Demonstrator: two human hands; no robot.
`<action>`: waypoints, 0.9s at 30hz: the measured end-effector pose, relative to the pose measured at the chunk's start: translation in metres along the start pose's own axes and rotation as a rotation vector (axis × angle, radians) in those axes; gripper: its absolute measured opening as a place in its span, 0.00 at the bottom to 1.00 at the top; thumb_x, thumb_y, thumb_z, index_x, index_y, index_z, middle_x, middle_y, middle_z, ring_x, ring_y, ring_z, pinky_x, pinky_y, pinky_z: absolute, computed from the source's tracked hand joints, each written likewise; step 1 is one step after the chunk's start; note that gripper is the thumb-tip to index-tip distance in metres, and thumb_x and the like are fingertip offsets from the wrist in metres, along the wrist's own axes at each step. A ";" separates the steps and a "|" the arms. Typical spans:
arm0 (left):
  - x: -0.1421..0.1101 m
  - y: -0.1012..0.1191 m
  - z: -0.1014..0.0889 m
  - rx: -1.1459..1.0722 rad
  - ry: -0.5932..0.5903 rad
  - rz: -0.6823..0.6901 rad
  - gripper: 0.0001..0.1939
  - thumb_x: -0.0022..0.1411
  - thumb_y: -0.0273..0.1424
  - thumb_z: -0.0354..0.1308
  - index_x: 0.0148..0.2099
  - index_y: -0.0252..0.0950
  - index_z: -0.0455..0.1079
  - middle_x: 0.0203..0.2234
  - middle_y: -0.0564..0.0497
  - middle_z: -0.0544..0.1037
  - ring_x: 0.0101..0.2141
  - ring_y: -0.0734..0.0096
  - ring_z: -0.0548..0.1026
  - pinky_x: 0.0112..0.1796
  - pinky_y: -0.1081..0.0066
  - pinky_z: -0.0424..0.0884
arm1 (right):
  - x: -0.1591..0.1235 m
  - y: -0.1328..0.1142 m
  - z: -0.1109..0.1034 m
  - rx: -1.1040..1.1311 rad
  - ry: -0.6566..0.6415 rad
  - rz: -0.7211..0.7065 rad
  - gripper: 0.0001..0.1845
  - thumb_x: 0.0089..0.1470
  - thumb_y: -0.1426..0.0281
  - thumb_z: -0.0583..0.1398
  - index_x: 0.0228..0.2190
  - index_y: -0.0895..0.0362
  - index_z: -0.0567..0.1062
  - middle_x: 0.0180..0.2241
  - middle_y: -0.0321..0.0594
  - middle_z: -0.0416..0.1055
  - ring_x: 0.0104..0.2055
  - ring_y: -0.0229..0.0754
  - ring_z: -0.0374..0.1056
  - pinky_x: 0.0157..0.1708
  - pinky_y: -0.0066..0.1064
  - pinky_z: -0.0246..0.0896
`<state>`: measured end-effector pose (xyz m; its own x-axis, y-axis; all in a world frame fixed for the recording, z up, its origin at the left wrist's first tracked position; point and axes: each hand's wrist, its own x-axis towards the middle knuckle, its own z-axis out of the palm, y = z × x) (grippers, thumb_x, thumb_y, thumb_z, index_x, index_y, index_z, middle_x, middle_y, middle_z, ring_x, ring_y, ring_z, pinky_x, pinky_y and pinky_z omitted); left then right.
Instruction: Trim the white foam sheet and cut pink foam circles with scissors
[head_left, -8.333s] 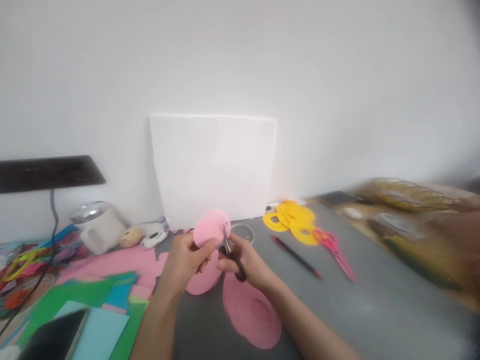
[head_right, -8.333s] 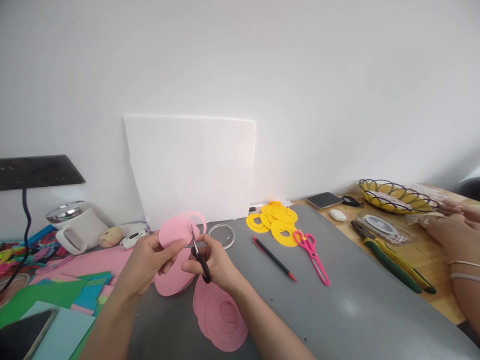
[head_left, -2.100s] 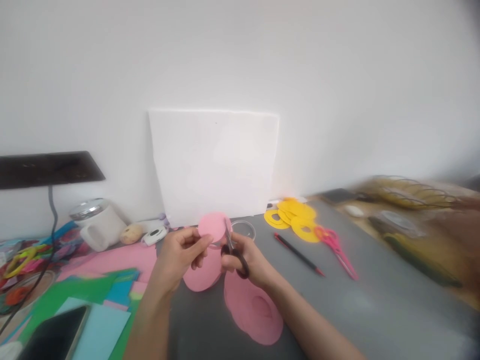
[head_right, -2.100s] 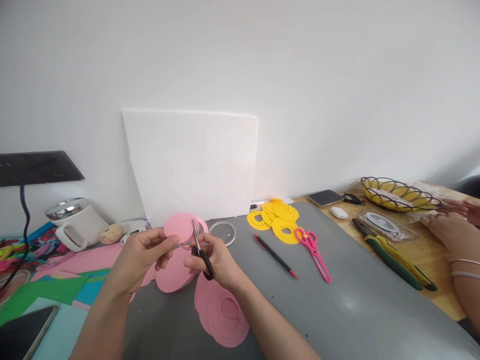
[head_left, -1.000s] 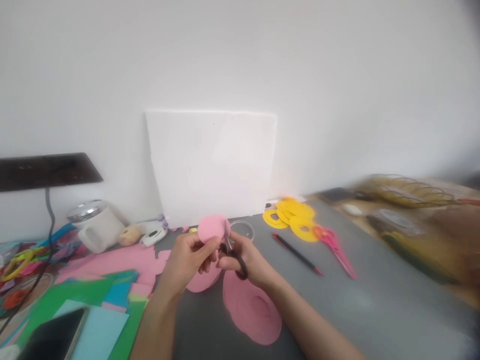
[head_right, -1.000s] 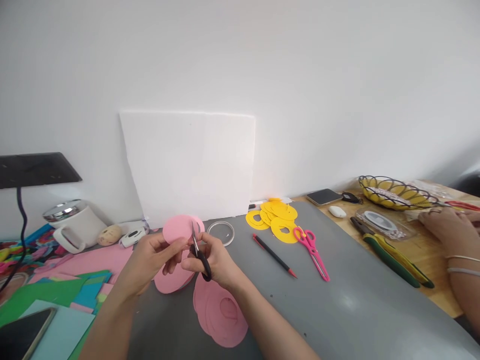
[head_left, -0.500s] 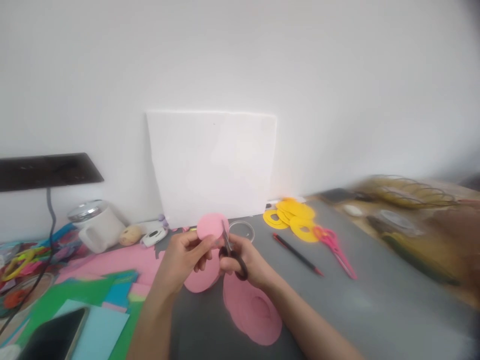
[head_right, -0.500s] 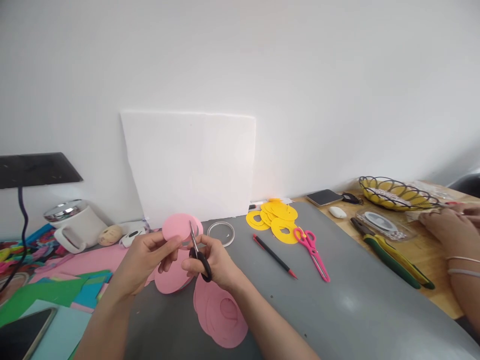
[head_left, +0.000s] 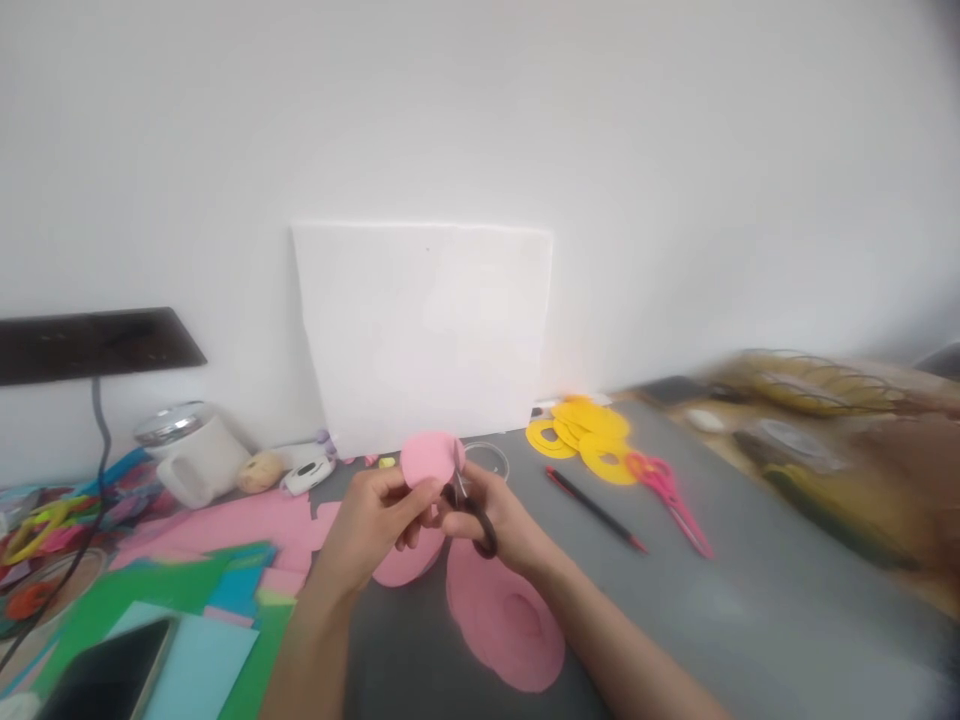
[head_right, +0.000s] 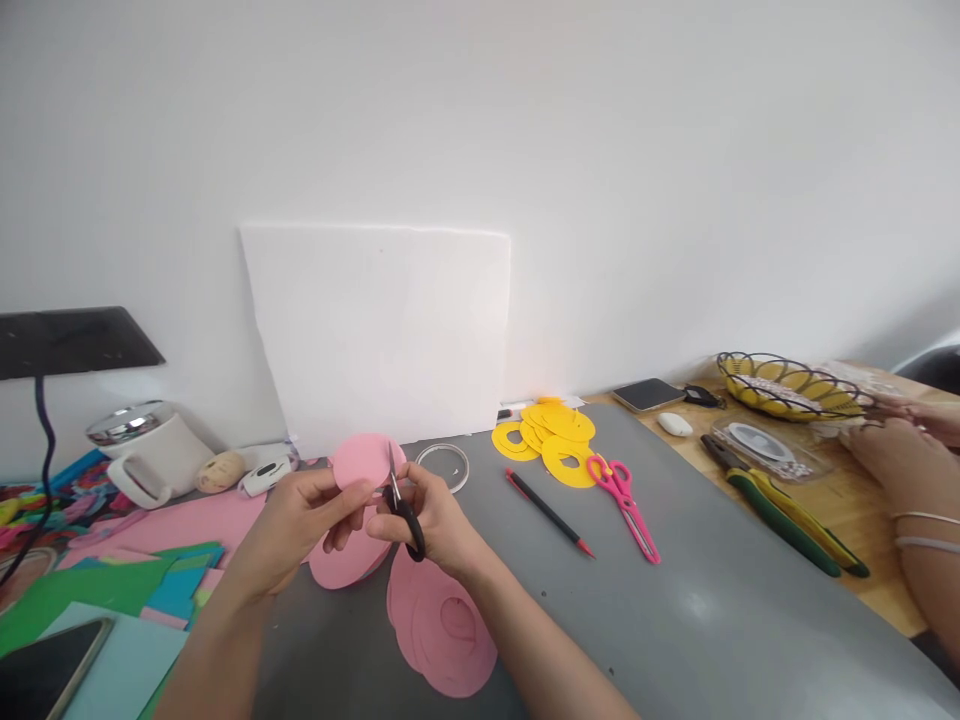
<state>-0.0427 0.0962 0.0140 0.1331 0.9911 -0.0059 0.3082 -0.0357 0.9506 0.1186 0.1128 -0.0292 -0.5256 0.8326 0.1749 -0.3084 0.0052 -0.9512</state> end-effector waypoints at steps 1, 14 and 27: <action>0.000 -0.001 0.001 0.010 0.002 0.002 0.18 0.56 0.41 0.58 0.19 0.35 0.68 0.12 0.55 0.67 0.16 0.77 0.64 0.19 0.75 0.59 | 0.000 0.000 0.000 -0.010 0.006 0.004 0.30 0.37 0.50 0.69 0.33 0.56 0.64 0.21 0.27 0.57 0.23 0.32 0.53 0.24 0.27 0.48; 0.000 0.000 0.000 -0.030 0.034 -0.017 0.20 0.53 0.43 0.61 0.18 0.36 0.64 0.12 0.55 0.68 0.15 0.77 0.63 0.18 0.75 0.58 | -0.001 -0.004 0.000 -0.030 0.001 0.020 0.25 0.40 0.56 0.69 0.33 0.58 0.67 0.19 0.26 0.56 0.21 0.30 0.50 0.22 0.26 0.46; -0.001 0.001 -0.008 -0.006 0.062 -0.029 0.21 0.54 0.45 0.60 0.20 0.35 0.66 0.12 0.56 0.66 0.16 0.78 0.63 0.20 0.74 0.58 | -0.001 -0.004 0.001 -0.071 0.011 0.047 0.25 0.40 0.55 0.68 0.32 0.58 0.66 0.19 0.29 0.63 0.21 0.33 0.59 0.23 0.27 0.54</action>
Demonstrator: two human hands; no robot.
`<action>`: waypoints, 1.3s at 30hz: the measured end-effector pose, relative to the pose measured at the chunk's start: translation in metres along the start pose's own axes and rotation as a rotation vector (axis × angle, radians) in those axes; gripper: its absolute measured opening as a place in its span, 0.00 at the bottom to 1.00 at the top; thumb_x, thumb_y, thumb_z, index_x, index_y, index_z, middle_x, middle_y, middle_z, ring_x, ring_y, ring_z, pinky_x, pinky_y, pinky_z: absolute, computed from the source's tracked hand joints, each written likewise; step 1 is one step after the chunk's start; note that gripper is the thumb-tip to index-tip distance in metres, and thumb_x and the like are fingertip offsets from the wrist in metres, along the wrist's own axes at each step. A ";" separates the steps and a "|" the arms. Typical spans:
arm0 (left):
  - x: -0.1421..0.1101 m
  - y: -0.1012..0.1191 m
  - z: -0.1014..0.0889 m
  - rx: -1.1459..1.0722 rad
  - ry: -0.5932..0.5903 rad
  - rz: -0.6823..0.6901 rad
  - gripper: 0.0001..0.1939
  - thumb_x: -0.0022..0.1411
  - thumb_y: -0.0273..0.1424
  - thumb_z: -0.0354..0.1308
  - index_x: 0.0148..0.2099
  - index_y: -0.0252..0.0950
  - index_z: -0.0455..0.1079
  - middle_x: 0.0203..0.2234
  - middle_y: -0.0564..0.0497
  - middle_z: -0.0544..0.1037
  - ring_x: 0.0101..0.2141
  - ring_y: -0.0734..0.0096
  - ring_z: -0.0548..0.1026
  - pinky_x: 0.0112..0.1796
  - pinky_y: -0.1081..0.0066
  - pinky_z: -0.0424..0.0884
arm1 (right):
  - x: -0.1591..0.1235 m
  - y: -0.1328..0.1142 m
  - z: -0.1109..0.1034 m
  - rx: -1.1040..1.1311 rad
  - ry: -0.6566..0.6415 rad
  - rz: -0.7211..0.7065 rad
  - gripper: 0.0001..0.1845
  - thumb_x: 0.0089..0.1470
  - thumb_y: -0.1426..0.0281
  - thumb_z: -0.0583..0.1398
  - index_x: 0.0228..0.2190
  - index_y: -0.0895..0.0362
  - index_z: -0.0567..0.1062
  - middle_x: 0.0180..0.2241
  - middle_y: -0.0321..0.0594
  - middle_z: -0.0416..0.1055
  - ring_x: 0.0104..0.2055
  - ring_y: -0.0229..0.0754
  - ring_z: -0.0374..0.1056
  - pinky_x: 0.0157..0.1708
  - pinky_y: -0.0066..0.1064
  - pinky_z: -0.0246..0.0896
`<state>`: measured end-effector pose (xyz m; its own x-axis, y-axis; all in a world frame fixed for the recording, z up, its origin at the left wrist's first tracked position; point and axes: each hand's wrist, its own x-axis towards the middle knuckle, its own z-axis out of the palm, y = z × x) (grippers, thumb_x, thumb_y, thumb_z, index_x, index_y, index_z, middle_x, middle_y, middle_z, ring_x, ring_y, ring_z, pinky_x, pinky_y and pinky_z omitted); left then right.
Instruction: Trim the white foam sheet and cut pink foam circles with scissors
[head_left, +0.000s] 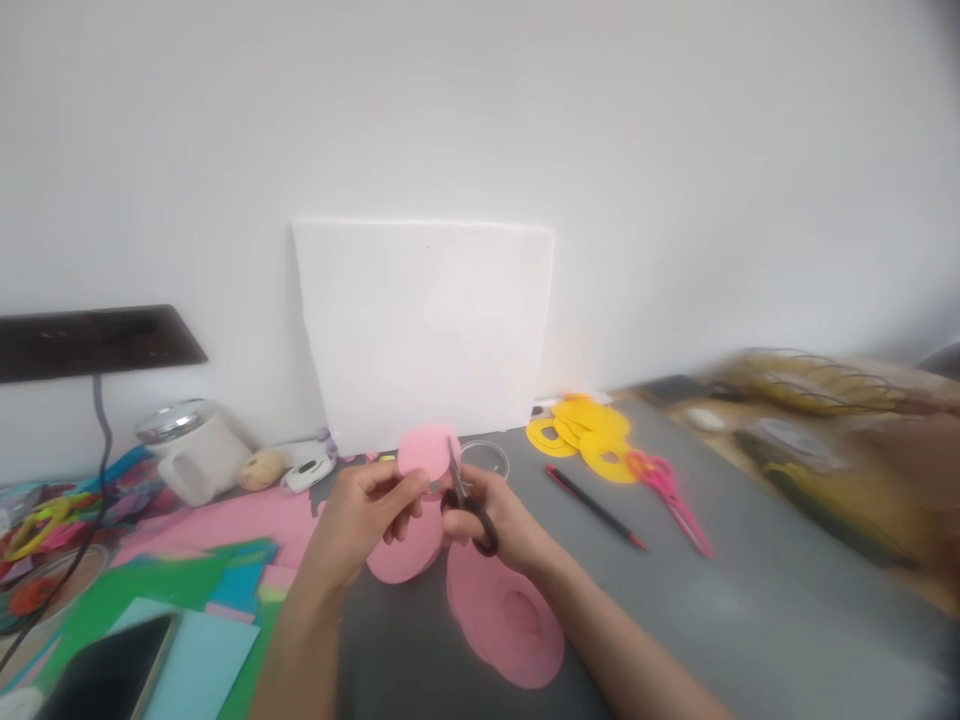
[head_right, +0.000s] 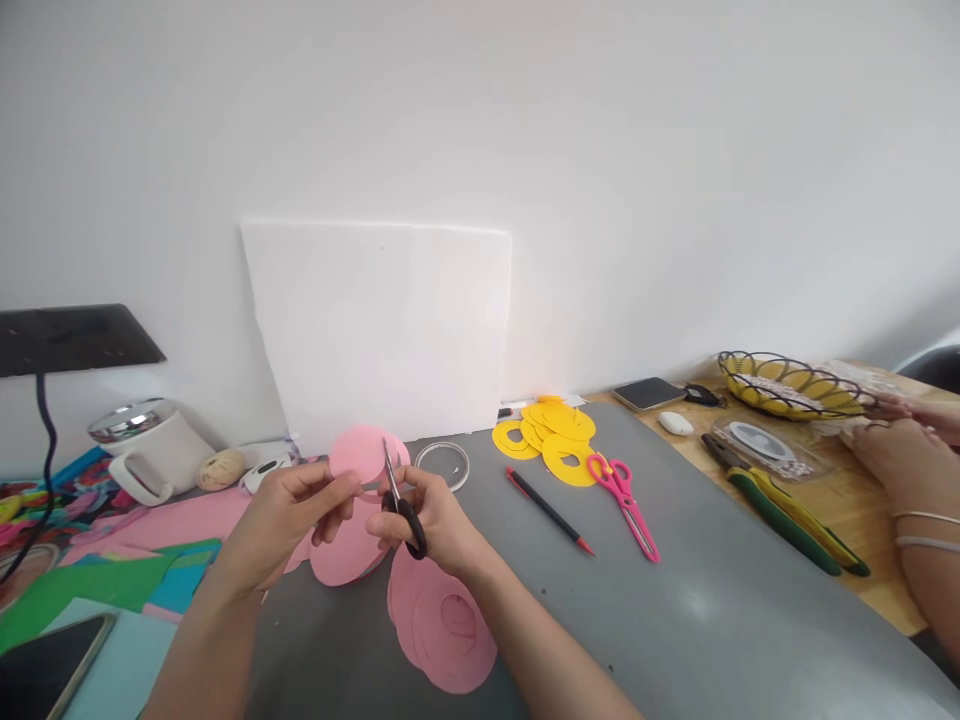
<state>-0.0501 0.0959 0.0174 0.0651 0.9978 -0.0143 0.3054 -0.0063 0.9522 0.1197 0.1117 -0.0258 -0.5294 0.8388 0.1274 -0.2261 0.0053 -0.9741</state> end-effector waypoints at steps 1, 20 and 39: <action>0.000 0.000 0.000 0.000 0.008 0.003 0.21 0.55 0.45 0.59 0.20 0.35 0.66 0.12 0.56 0.66 0.16 0.78 0.63 0.20 0.75 0.58 | 0.000 0.001 0.000 -0.001 -0.001 0.004 0.24 0.41 0.56 0.68 0.32 0.57 0.66 0.19 0.28 0.63 0.21 0.33 0.60 0.22 0.27 0.55; 0.002 -0.003 0.024 -0.005 0.069 0.015 0.22 0.57 0.44 0.56 0.18 0.34 0.67 0.11 0.53 0.68 0.15 0.78 0.63 0.19 0.75 0.59 | 0.003 0.006 0.002 0.121 -0.054 -0.003 0.28 0.34 0.55 0.72 0.30 0.58 0.67 0.22 0.31 0.66 0.25 0.36 0.63 0.30 0.31 0.61; 0.003 -0.003 0.017 0.017 0.028 0.020 0.21 0.55 0.44 0.58 0.19 0.34 0.68 0.13 0.53 0.68 0.16 0.78 0.63 0.19 0.75 0.58 | 0.002 0.002 0.001 0.092 -0.045 -0.010 0.28 0.35 0.56 0.72 0.31 0.58 0.67 0.23 0.30 0.63 0.23 0.32 0.55 0.26 0.27 0.51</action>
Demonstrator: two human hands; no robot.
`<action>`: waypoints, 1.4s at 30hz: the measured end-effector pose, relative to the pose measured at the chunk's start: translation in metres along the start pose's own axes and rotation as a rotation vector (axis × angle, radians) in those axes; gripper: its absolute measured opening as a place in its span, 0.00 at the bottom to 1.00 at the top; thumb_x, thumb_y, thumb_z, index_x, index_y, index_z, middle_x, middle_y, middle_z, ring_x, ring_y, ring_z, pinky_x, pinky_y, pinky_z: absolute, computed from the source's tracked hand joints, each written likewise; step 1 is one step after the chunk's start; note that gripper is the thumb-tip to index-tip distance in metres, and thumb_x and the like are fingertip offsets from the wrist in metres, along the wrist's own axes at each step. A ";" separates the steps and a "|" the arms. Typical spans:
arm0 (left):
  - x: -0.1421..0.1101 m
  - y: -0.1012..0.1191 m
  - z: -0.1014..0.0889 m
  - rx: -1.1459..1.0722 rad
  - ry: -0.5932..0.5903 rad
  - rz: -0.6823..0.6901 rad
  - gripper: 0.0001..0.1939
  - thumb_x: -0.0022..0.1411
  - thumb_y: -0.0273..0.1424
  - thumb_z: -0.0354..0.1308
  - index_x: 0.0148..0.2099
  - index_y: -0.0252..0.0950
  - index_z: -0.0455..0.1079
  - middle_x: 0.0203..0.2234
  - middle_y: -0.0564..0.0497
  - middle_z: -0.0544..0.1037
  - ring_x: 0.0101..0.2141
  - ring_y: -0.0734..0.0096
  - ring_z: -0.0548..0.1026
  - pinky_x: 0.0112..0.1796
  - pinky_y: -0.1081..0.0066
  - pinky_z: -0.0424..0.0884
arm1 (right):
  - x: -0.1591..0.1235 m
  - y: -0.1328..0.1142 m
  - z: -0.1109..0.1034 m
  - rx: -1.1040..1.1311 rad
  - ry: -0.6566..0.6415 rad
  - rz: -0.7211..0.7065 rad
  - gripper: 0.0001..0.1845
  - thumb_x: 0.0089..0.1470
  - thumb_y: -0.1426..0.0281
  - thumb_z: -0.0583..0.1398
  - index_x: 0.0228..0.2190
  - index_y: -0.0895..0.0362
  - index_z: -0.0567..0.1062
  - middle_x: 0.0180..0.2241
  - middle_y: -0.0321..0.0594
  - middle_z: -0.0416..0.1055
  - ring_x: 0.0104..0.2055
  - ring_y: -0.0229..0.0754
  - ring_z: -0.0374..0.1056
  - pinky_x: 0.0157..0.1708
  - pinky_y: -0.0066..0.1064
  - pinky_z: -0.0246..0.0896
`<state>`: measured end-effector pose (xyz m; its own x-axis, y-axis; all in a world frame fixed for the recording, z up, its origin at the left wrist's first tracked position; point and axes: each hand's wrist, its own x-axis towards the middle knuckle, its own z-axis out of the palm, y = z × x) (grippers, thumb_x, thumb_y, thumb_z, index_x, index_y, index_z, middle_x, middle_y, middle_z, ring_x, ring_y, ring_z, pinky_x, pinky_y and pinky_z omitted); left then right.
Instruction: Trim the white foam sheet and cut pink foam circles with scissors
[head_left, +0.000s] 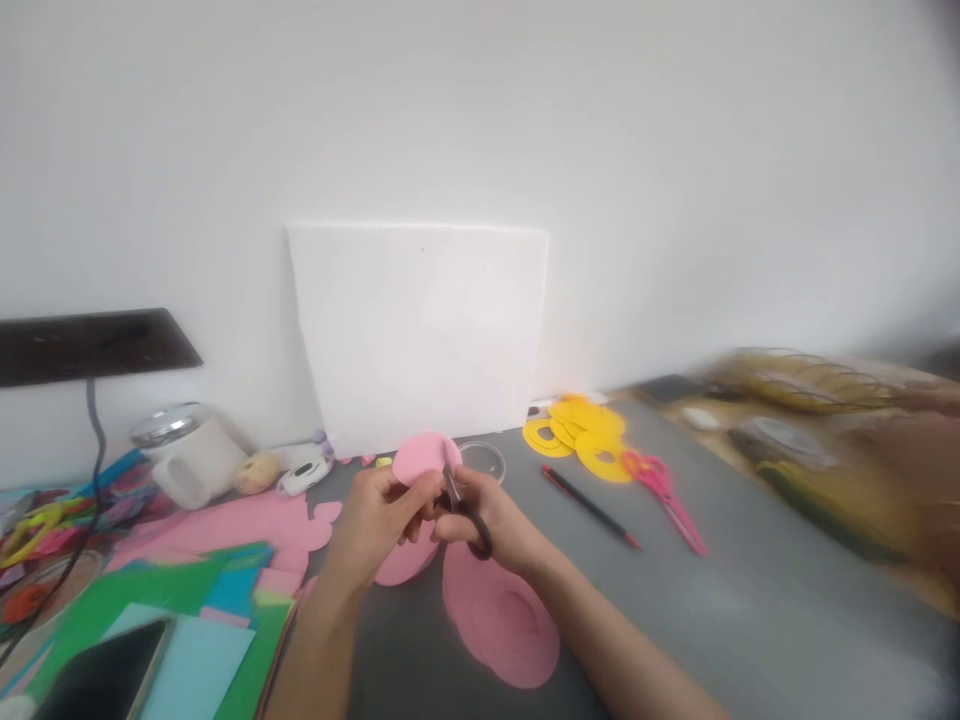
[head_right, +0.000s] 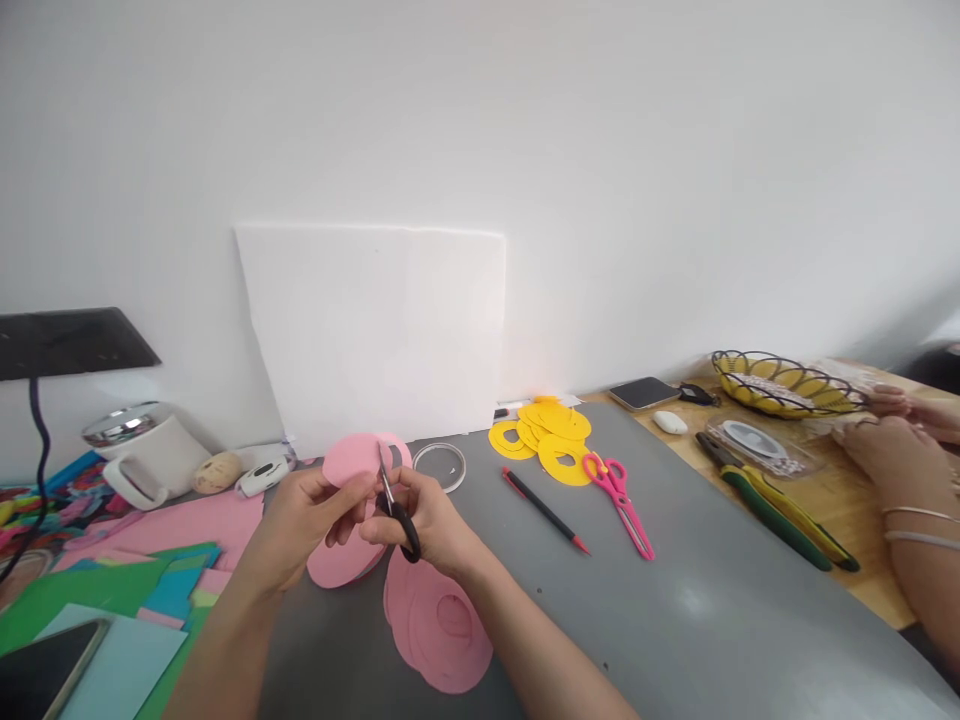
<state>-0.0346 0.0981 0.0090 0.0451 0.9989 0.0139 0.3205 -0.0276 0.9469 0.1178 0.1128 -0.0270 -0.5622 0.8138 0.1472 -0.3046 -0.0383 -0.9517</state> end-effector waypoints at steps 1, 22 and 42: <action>0.000 0.000 0.000 -0.003 0.000 0.000 0.21 0.55 0.44 0.58 0.20 0.34 0.68 0.13 0.54 0.68 0.16 0.77 0.63 0.19 0.75 0.58 | 0.000 -0.001 0.000 -0.014 0.003 0.007 0.27 0.36 0.56 0.72 0.30 0.59 0.68 0.22 0.30 0.63 0.23 0.31 0.54 0.25 0.26 0.50; -0.002 0.005 -0.009 -0.123 0.034 0.013 0.19 0.55 0.45 0.59 0.22 0.35 0.67 0.16 0.55 0.69 0.15 0.79 0.63 0.18 0.75 0.58 | -0.002 0.002 0.001 -0.058 0.019 0.031 0.26 0.39 0.54 0.68 0.33 0.58 0.67 0.17 0.26 0.61 0.18 0.32 0.58 0.20 0.26 0.54; -0.004 0.004 -0.006 -0.012 0.006 0.014 0.20 0.54 0.43 0.60 0.18 0.35 0.66 0.13 0.56 0.67 0.16 0.78 0.63 0.19 0.76 0.58 | -0.001 -0.001 0.002 0.004 -0.004 -0.006 0.27 0.40 0.55 0.70 0.32 0.57 0.64 0.19 0.26 0.58 0.19 0.28 0.45 0.21 0.26 0.39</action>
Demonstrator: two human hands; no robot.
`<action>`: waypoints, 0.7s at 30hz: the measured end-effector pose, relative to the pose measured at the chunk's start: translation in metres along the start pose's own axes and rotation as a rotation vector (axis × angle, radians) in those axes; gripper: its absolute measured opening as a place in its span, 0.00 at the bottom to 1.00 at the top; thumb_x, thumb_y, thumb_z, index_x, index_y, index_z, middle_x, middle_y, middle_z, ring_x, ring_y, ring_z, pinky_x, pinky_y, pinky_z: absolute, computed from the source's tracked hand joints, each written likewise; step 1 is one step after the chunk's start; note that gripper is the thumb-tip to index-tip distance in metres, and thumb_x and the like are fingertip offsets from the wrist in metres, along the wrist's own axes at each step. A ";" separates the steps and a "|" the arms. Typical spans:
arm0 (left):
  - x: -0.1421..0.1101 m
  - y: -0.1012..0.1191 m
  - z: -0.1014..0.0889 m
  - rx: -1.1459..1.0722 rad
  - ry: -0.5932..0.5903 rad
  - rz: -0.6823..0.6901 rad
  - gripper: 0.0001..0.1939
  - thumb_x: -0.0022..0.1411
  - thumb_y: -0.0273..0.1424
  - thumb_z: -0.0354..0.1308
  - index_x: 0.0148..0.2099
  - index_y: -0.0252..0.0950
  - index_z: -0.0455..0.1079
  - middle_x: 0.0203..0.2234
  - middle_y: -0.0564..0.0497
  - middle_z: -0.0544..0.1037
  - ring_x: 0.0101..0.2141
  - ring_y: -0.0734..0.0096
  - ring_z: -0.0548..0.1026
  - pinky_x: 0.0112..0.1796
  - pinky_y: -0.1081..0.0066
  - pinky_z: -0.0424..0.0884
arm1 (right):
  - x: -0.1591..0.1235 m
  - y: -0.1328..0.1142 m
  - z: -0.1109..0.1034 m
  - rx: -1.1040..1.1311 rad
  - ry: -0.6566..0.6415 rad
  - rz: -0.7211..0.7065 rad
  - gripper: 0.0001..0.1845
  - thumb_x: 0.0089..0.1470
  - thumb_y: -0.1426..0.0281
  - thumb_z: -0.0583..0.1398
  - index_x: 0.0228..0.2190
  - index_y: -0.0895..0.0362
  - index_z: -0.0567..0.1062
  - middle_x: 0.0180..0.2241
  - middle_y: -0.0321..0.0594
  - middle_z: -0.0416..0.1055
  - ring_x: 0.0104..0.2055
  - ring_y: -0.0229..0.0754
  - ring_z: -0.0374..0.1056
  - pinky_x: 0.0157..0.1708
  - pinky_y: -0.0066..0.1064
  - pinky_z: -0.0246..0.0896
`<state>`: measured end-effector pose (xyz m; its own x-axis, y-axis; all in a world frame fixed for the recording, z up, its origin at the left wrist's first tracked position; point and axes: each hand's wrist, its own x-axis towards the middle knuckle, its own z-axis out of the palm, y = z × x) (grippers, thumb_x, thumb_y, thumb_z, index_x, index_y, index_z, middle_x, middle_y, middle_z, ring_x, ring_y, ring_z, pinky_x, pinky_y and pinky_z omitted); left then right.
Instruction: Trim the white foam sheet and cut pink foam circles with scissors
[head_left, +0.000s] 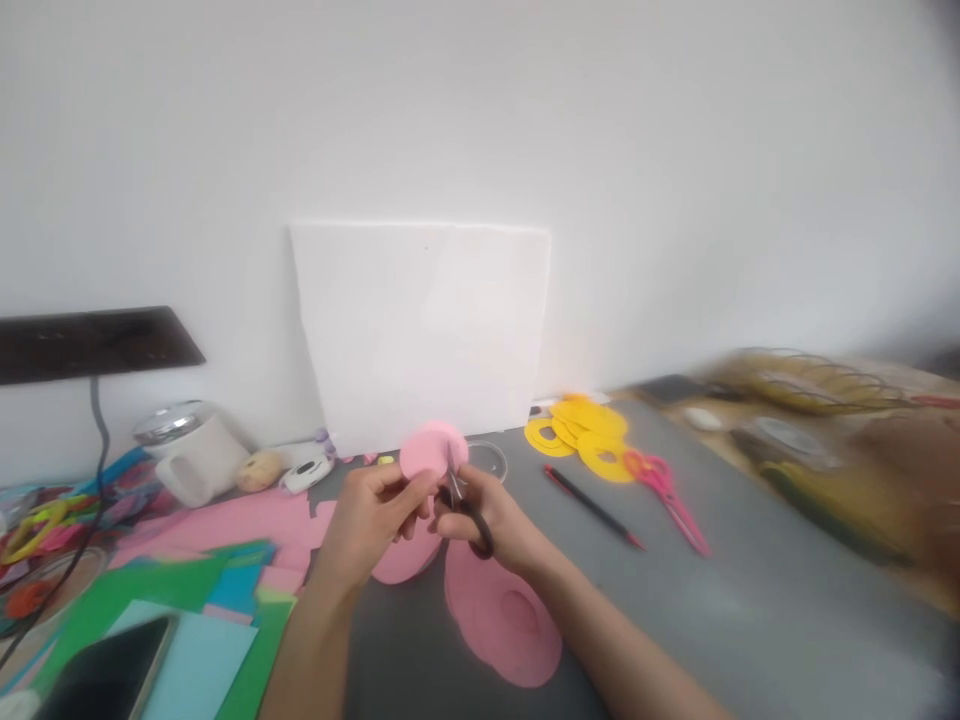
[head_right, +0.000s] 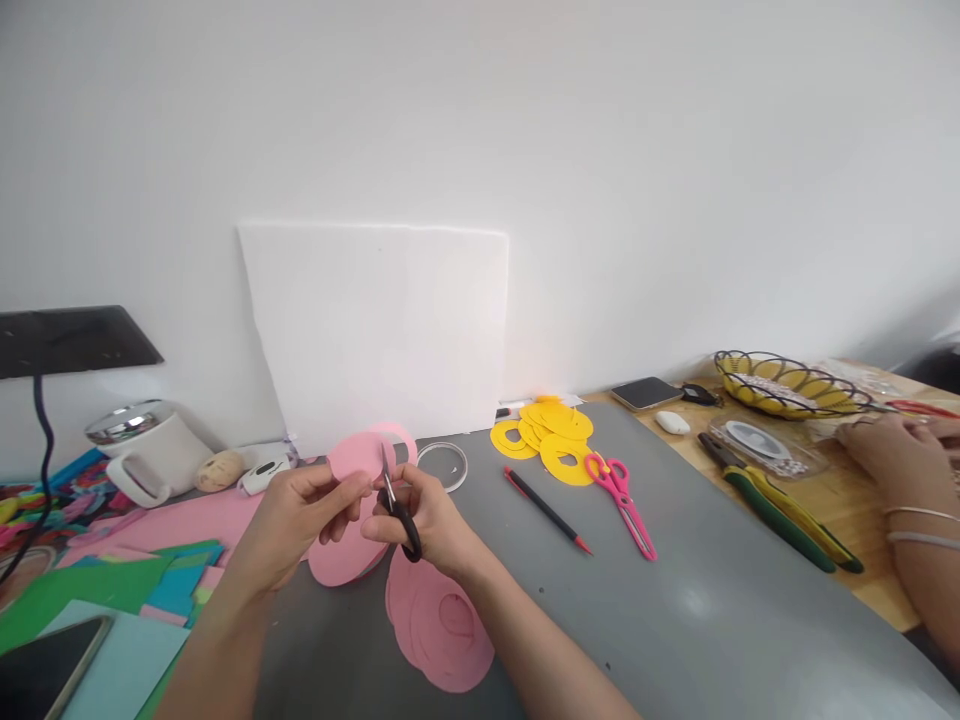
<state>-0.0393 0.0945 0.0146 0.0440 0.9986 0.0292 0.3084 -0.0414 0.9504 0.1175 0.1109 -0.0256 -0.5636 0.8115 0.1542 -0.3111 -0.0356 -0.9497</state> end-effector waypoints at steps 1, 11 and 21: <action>0.000 0.000 0.000 0.004 0.001 -0.002 0.20 0.54 0.43 0.60 0.18 0.35 0.66 0.12 0.56 0.67 0.16 0.78 0.63 0.19 0.75 0.58 | 0.000 -0.001 0.000 -0.006 0.005 0.002 0.27 0.40 0.54 0.69 0.32 0.57 0.65 0.19 0.26 0.58 0.20 0.28 0.44 0.21 0.26 0.39; 0.001 -0.002 -0.002 0.012 0.015 -0.007 0.20 0.53 0.43 0.61 0.18 0.35 0.66 0.11 0.56 0.67 0.16 0.77 0.62 0.19 0.75 0.57 | 0.000 -0.001 0.002 -0.039 0.030 0.005 0.23 0.41 0.56 0.69 0.31 0.58 0.68 0.18 0.25 0.56 0.19 0.28 0.47 0.22 0.26 0.47; 0.001 -0.003 -0.004 0.036 0.005 -0.012 0.21 0.53 0.45 0.60 0.18 0.35 0.66 0.12 0.55 0.67 0.16 0.77 0.63 0.20 0.74 0.58 | 0.000 -0.002 0.002 -0.086 0.023 -0.015 0.25 0.41 0.52 0.67 0.31 0.58 0.70 0.19 0.27 0.59 0.19 0.30 0.53 0.23 0.27 0.55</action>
<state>-0.0438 0.0958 0.0129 0.0351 0.9992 0.0196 0.3428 -0.0305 0.9389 0.1169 0.1096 -0.0237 -0.5410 0.8251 0.1631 -0.2522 0.0259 -0.9673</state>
